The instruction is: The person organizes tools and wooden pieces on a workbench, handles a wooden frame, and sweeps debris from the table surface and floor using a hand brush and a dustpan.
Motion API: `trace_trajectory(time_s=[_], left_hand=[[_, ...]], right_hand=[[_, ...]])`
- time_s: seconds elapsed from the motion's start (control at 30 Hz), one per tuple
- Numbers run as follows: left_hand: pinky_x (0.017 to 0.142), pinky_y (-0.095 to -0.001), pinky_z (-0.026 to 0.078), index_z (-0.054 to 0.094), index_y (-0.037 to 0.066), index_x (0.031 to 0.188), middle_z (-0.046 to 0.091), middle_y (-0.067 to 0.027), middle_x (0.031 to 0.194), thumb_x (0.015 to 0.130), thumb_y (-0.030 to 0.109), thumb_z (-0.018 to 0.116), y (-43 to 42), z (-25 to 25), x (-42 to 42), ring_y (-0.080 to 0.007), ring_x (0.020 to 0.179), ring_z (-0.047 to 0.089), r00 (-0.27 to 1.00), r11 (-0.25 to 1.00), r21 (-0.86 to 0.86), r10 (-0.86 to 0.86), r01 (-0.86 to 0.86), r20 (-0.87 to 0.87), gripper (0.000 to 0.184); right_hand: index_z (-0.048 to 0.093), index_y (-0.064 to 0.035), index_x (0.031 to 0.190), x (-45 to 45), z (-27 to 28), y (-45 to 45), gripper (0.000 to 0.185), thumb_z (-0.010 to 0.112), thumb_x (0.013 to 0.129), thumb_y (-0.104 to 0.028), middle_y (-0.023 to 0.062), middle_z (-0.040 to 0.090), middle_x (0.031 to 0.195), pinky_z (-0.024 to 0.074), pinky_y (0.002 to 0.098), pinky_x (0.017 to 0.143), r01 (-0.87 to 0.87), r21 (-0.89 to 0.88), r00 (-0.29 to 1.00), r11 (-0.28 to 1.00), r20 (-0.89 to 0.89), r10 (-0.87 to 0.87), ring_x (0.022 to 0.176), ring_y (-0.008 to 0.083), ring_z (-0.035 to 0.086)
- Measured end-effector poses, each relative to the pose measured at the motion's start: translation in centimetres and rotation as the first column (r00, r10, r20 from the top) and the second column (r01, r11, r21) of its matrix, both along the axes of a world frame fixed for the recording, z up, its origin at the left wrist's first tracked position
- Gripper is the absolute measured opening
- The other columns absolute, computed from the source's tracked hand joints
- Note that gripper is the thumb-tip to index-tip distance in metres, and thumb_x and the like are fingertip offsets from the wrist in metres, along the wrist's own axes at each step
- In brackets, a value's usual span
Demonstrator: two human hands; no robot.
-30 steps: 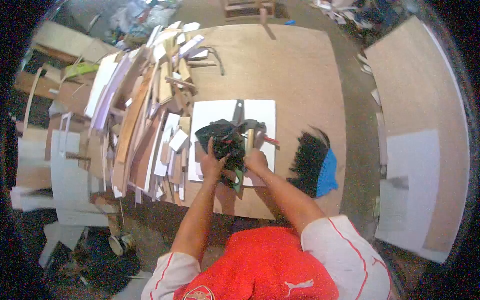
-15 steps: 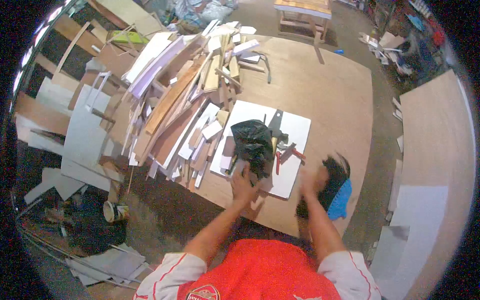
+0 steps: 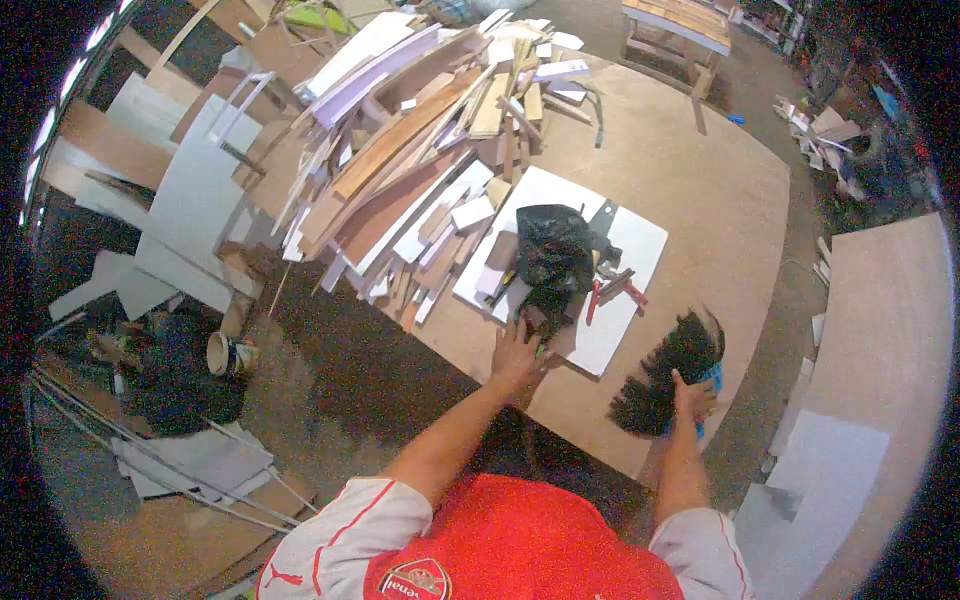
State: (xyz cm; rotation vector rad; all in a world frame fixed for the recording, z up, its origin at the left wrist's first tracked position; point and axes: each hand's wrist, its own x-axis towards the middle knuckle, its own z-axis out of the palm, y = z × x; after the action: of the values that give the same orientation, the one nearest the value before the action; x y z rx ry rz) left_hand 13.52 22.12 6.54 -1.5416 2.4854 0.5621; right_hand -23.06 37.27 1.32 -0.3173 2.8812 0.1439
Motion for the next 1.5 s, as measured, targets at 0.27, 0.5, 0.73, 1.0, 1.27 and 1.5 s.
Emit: trace_trajectory(time_s=[0.27,0.5,0.73,1.0,1.27,1.5], left_hand=[[0.122,-0.0515,0.016,0.034,0.012,0.155,0.012,-0.0241,0.164,0.1,0.05,0.047,3.3,-1.5,3.5,-0.0406,0.152,0.009,0.985,0.995,0.042,0.097,-0.092,-0.145,0.068],[0.12,-0.0525,0.02,0.043,0.009,0.146,0.025,-0.0258,0.158,0.096,0.043,0.057,6.1,-3.2,11.3,-0.0435,0.146,0.022,0.932,0.997,-0.036,0.045,-0.062,-0.359,0.062],[0.116,-0.053,0.027,0.059,0.007,0.129,0.041,-0.0198,0.147,0.092,0.039,0.064,9.8,-4.8,24.6,-0.04,0.142,0.031,0.88,0.971,-0.042,0.195,-0.236,-0.433,0.049],[0.11,-0.0498,0.036,0.059,0.009,0.13,0.058,-0.0152,0.132,0.091,0.036,0.067,8.4,-2.8,38.2,-0.0362,0.132,0.045,0.641,0.884,0.057,0.38,-0.465,-0.667,0.049],[0.107,-0.047,0.042,0.056,0.005,0.132,0.058,-0.0204,0.133,0.09,0.033,0.07,0.9,2.7,42.9,-0.0398,0.124,0.053,0.57,0.843,0.098,0.438,-0.529,-0.695,0.053],[0.105,-0.0468,0.043,0.056,0.003,0.131,0.059,-0.023,0.129,0.089,0.031,0.071,-9.0,0.6,47.7,-0.0401,0.123,0.054,0.331,0.789,0.176,0.434,-0.589,-0.838,0.052]], right_hand=[[0.031,-0.0055,0.154,-7.3,-6.5,4.3,0.122,0.073,0.065,-0.078,0.0327,0.045,0.145,0.0356,0.051,0.113,-0.017,-0.17,0.999,0.985,0.032,0.023,0.133,0.0448,0.046],[0.044,0.004,0.144,-2.6,-5.8,7.9,0.094,0.088,0.072,-0.037,0.0193,0.056,0.139,0.0464,0.0443,0.102,0.368,-0.658,0.901,0.657,0.426,-0.077,0.12,0.0334,0.059],[0.049,0.0066,0.137,2.4,0.0,6.6,0.067,0.069,0.09,-0.036,0.0256,0.062,0.129,0.0444,0.0493,0.102,-0.303,-0.567,0.919,0.766,-0.387,0.077,0.118,0.0403,0.059],[0.058,-0.0049,0.123,35.0,20.6,-3.5,0.051,0.059,0.096,-0.049,0.0249,0.067,0.114,0.049,0.0507,0.085,-0.596,-0.635,0.801,0.492,-0.426,0.421,0.104,0.0436,0.065],[0.059,-0.0065,0.114,53.0,22.1,-13.1,0.037,0.067,0.095,-0.037,0.0217,0.069,0.096,0.0504,0.0476,0.075,-0.675,-0.732,0.468,-0.091,-0.52,0.715,0.089,0.0414,0.068],[0.059,0.0007,0.11,58.5,20.8,-24.2,0.04,0.07,0.094,-0.034,0.0225,0.065,0.093,0.0488,0.0442,0.077,-0.713,-0.684,0.433,-0.154,-0.602,0.671,0.087,0.0424,0.062]])
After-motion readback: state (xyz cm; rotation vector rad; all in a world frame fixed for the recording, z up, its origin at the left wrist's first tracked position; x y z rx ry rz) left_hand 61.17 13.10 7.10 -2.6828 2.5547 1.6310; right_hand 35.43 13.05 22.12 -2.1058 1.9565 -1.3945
